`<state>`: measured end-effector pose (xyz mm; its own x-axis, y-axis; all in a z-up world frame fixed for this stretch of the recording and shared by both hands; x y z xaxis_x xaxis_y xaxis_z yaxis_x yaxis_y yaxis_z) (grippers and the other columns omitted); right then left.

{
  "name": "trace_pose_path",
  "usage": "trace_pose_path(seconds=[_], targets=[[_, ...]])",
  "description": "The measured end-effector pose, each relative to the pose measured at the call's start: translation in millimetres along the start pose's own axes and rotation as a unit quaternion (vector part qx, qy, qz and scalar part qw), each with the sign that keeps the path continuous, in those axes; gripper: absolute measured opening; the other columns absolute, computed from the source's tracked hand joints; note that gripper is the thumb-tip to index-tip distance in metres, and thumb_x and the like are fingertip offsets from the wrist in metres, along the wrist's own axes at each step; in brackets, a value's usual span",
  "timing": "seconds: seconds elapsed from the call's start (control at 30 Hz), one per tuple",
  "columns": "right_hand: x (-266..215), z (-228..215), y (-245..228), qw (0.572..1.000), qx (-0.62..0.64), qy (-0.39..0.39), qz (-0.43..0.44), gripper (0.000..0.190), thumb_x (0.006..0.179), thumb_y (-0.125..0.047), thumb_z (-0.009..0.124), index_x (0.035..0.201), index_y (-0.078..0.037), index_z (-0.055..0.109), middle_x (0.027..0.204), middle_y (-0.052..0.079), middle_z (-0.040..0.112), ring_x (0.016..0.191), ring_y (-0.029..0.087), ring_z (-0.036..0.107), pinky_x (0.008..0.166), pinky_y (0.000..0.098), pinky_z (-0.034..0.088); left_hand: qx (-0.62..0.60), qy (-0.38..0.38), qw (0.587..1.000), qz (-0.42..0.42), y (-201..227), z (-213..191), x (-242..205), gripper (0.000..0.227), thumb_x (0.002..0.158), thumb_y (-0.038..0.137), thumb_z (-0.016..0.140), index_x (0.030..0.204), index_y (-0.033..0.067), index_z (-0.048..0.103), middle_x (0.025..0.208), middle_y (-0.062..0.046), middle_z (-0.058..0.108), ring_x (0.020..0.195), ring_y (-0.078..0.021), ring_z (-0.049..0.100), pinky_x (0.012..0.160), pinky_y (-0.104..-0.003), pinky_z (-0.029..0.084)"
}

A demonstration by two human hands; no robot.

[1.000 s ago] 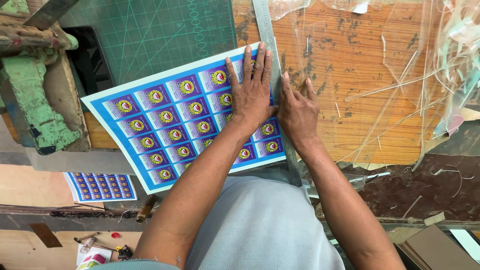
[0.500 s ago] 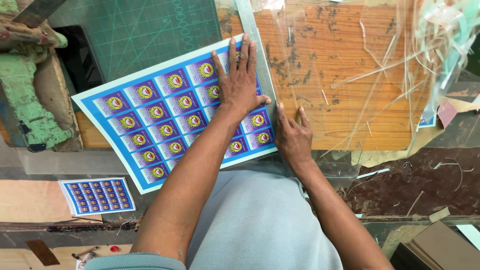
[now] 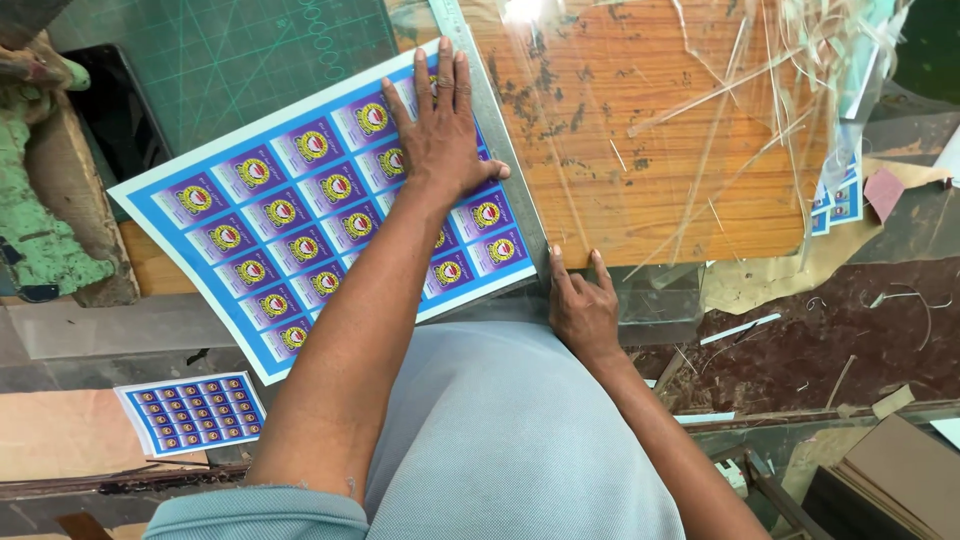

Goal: Manually cutting a printed sheet of school stickers into individual pieces using a ruler and a utility knife.

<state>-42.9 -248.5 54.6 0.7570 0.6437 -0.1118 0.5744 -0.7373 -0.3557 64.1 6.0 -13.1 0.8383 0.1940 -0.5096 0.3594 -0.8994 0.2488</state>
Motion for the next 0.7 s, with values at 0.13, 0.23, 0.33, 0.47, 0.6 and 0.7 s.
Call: trace_pose_path(seconds=[0.13,0.23,0.33,0.47,0.6,0.7], targets=[[-25.8,3.1,3.7,1.000,-0.005,-0.005,0.016,0.059,0.090,0.000,0.065,0.148,-0.004,0.054,0.059,0.005,0.051,0.048,0.022,0.055,0.115,0.0544,0.045,0.006,-0.003,1.000,-0.002,0.5,-1.5,-1.4,0.159,0.053,0.077,0.086,0.166,0.0064,0.001,0.174,-0.012,-0.006,0.159,-0.0373,-0.009,0.122,-0.076,-0.004],[-40.7,4.3,5.8,1.000,-0.003,-0.005,0.026,0.063,0.088,0.000,0.066,0.150,-0.005,0.052,0.059,0.004,0.050,0.048,0.021,0.054,0.115,0.0551,0.044,0.011,-0.011,1.000,-0.003,0.7,-0.1,-0.5,0.159,0.052,0.078,0.085,0.166,0.0065,0.000,0.174,-0.013,-0.007,0.159,-0.0375,-0.009,0.122,-0.075,-0.004],[-48.7,2.8,4.4,0.999,0.001,-0.005,0.033,0.066,0.087,0.000,0.066,0.151,-0.007,0.050,0.060,0.004,0.050,0.049,0.020,0.055,0.116,0.0554,0.043,0.017,-0.013,1.000,-0.005,-1.0,1.1,1.6,0.160,0.052,0.080,0.084,0.165,0.0066,-0.002,0.174,-0.013,-0.008,0.158,-0.0381,-0.011,0.122,-0.075,-0.004],[-59.2,3.8,4.6,0.999,-0.006,-0.012,0.034,0.067,0.087,0.001,0.066,0.152,-0.003,0.048,0.058,0.005,0.049,0.047,0.021,0.053,0.117,0.0559,0.043,0.022,-0.017,1.000,-0.004,-3.9,8.1,4.3,0.163,0.051,0.082,0.083,0.165,0.0060,-0.004,0.174,-0.014,-0.009,0.158,-0.0387,-0.012,0.122,-0.075,-0.004],[-72.6,6.7,9.8,0.999,-0.008,-0.022,0.048,0.070,0.085,0.002,0.066,0.152,-0.005,0.048,0.058,0.003,0.051,0.048,0.018,0.055,0.116,0.0561,0.042,0.025,-0.021,0.999,-0.005,-5.0,11.4,7.2,0.162,0.051,0.083,0.082,0.165,0.0082,-0.004,0.174,-0.013,-0.009,0.158,-0.0383,-0.013,0.122,-0.075,-0.004],[-75.3,0.5,5.8,0.998,0.005,-0.026,0.049,0.069,0.087,-0.001,0.067,0.153,-0.005,0.044,0.060,0.006,0.053,0.049,0.021,0.056,0.118,0.0557,0.039,0.027,-0.021,0.999,-0.001,-4.4,13.2,2.6,0.161,0.052,0.083,0.082,0.166,0.0080,-0.004,0.174,-0.013,-0.009,0.158,-0.0386,-0.013,0.122,-0.075,-0.003]])
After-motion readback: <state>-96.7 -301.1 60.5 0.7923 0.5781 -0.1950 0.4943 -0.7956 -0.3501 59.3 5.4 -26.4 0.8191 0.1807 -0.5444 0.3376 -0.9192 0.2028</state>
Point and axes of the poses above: each hand's wrist, its own x-axis towards the middle knuckle, its own z-axis out of the palm, y = z × x, the point moved 6 cm from there along x, towards the middle knuckle
